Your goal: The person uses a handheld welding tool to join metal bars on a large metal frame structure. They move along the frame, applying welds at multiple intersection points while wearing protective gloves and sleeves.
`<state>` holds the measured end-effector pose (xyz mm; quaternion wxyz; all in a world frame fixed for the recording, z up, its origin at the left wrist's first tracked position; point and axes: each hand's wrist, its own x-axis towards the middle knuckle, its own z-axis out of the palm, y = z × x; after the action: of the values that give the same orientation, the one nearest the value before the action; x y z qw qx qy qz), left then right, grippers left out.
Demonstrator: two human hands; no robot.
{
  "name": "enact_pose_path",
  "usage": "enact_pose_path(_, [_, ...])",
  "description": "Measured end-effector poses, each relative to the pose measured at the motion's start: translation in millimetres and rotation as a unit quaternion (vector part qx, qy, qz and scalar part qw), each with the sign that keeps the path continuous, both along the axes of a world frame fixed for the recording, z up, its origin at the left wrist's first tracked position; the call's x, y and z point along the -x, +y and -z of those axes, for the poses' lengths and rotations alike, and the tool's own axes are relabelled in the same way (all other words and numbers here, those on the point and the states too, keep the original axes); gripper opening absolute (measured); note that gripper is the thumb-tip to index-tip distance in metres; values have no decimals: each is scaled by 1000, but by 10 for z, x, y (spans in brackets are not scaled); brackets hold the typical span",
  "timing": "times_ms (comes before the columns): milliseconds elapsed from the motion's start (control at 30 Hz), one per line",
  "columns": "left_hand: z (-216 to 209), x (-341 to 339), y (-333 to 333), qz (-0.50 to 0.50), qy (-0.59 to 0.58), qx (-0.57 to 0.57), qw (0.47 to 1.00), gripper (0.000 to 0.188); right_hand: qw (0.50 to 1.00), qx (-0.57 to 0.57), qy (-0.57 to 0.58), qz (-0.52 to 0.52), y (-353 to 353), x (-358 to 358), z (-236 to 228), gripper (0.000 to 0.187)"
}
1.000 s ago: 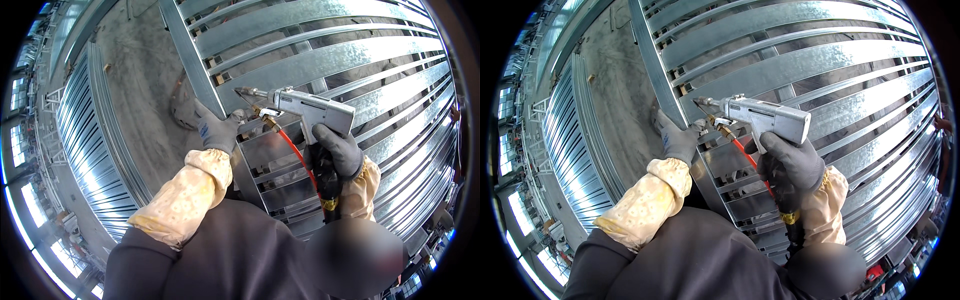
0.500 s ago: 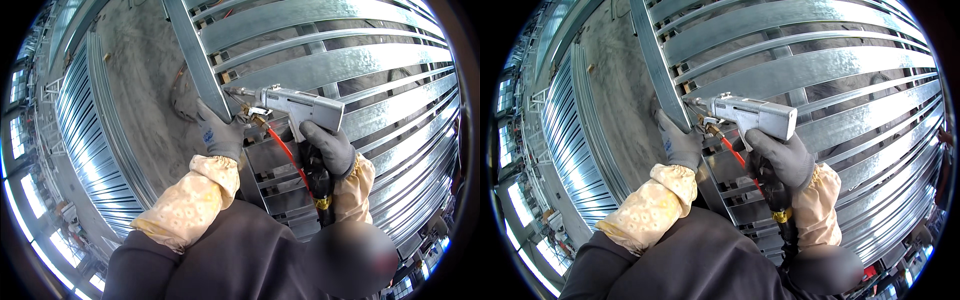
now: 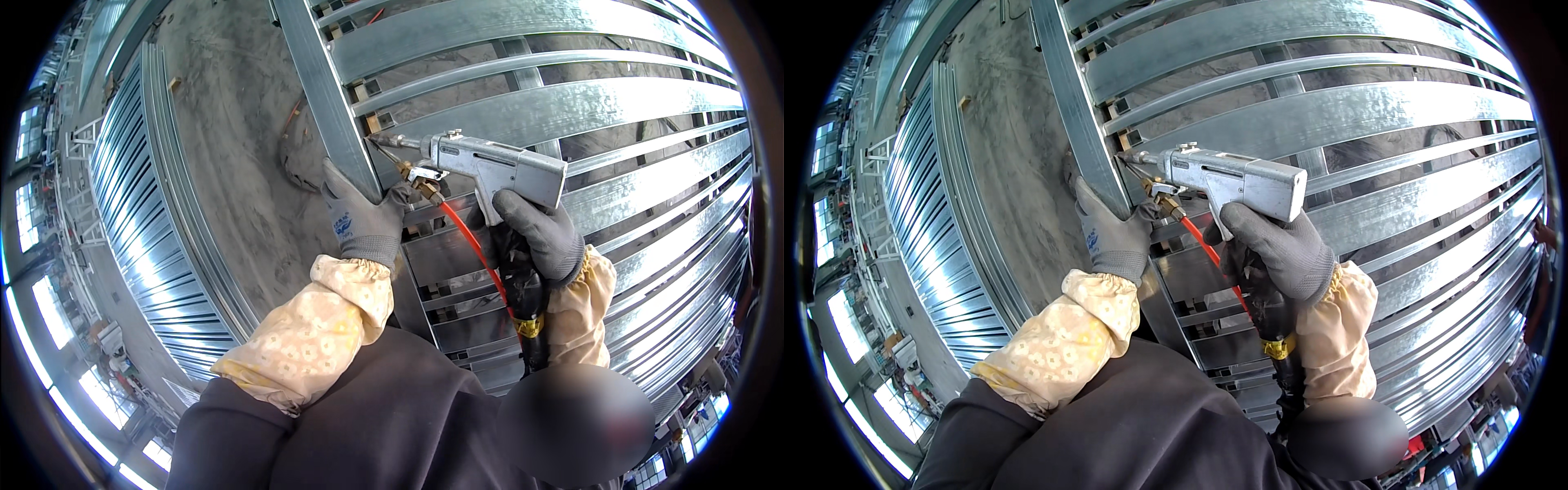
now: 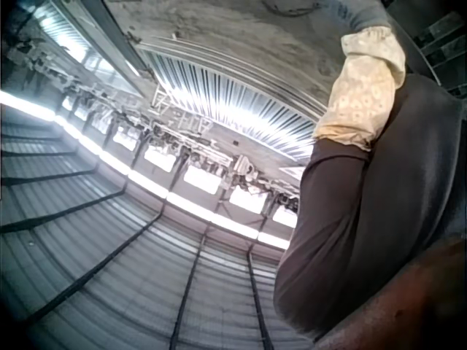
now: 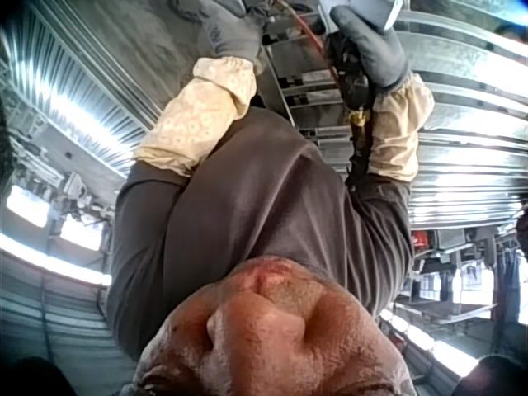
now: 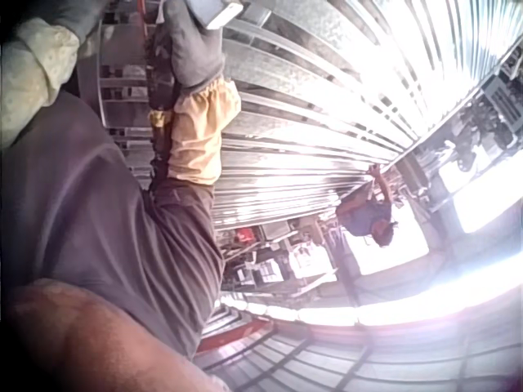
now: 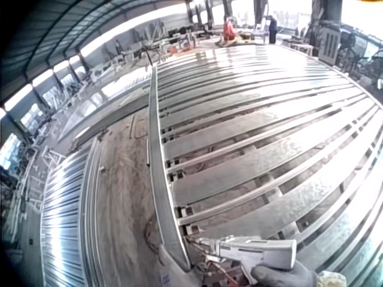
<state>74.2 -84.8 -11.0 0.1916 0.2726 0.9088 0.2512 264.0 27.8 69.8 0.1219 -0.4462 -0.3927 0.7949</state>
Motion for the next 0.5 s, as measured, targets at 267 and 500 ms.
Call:
enact_pose_path(267, [96, 60, -34, 22, 16, -5, 1000, 138, 999, -22, -3, -23, 3, 20, -29, 39])
enact_pose_path(500, [100, 55, -44, 26, 1, -52, 998, 139, 999, 3, -25, -21, -30, 57, -128, 33])
